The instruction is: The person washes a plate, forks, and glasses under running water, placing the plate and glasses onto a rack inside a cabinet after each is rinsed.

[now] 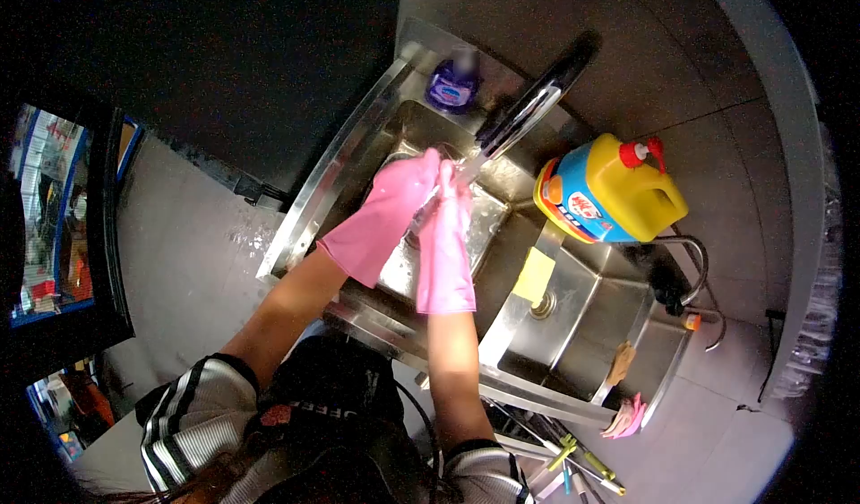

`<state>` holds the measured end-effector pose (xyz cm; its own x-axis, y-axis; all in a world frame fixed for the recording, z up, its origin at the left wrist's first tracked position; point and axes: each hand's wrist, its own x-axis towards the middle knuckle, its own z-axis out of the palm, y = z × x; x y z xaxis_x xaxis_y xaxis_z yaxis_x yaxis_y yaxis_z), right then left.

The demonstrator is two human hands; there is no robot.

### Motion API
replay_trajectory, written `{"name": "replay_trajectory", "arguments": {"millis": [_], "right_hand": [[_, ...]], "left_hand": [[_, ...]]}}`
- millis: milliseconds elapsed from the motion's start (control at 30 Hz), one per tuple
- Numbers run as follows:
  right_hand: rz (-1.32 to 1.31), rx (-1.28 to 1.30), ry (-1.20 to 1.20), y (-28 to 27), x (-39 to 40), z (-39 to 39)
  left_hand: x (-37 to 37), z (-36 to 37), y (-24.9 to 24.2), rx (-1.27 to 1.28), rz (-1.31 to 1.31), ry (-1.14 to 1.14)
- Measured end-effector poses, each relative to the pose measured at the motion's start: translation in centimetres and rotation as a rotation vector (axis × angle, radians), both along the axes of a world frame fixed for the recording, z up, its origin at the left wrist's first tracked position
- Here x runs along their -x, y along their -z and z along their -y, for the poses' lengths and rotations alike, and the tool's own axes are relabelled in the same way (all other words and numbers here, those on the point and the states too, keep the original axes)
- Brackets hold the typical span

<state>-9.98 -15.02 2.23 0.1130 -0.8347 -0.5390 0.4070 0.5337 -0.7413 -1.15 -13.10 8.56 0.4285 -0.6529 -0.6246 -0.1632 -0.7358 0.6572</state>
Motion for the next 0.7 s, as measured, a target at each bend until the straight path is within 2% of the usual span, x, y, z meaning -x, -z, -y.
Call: {"name": "replay_trajectory", "arguments": {"millis": [100, 133, 167, 200, 233, 267, 300, 333, 367, 433, 467, 500, 567, 600, 700], "right_hand": [[0.554, 0.087, -0.14, 3.4, 2.1, 1.4], [0.563, -0.061, -0.053, 2.9, 1.9, 1.7], [0.537, -0.05, -0.052, 4.0, 2.5, 2.1], [0.511, -0.037, -0.048, 6.0, 3.5, 2.7], [0.493, -0.023, -0.088, 4.7, 3.7, 2.2], [0.474, -0.008, -0.128, 3.3, 3.9, 1.6], [0.456, 0.008, -0.167, 1.9, 4.1, 1.1], [0.313, 0.039, -0.151, 1.5, 4.5, 0.8], [0.166, 0.07, -0.133, 1.1, 5.1, 0.5], [0.108, 0.139, -0.248, -3.4, 5.4, -1.3], [0.011, 0.293, -0.403, -2.7, 5.7, -0.4], [-0.084, 0.445, -0.558, -2.0, 5.9, 0.3], [-0.165, 0.602, -0.564, -4.4, 5.3, -0.4], [-0.206, 0.685, -0.566, -5.6, 4.8, -0.6], [-1.051, 1.105, -0.639, -6.2, 4.9, -1.2]], "left_hand": [[1.6, -0.6, 3.8, 0.298, 0.24, 0.095], [2.9, 0.1, 7.7, 0.511, 0.44, 0.114], [3.8, 0.4, 9.7, 0.722, 0.638, 0.136], [4.1, 0.7, 8.7, 0.633, 0.594, 0.136], [4.4, 1.2, 8.1, 0.542, 0.554, 0.137], [5.3, 2.4, 10.3, 0.576, 0.698, 0.096], [4.8, 3.2, 9.8, 0.533, 0.42, 0.016], [4.3, 4.0, 9.3, 0.473, 0.169, -0.096], [2.8, 4.7, 6.7, 0.29, -0.497, -0.241], [1.1, 4.1, 7.8, 0.673, -1.03, -0.186], [0.4, 2.7, 7.2, 0.663, -1.142, -0.11], [-0.1, 1.7, 7.5, 0.675, -1.044, -0.068], [-0.8, 0.3, 8.6, 0.699, -0.836, 0.014], [-0.3, -0.8, 7.3, 0.694, -0.608, 0.039], [-2.8, -0.8, 9.3, 0.354, -0.728, 0.395]]}}
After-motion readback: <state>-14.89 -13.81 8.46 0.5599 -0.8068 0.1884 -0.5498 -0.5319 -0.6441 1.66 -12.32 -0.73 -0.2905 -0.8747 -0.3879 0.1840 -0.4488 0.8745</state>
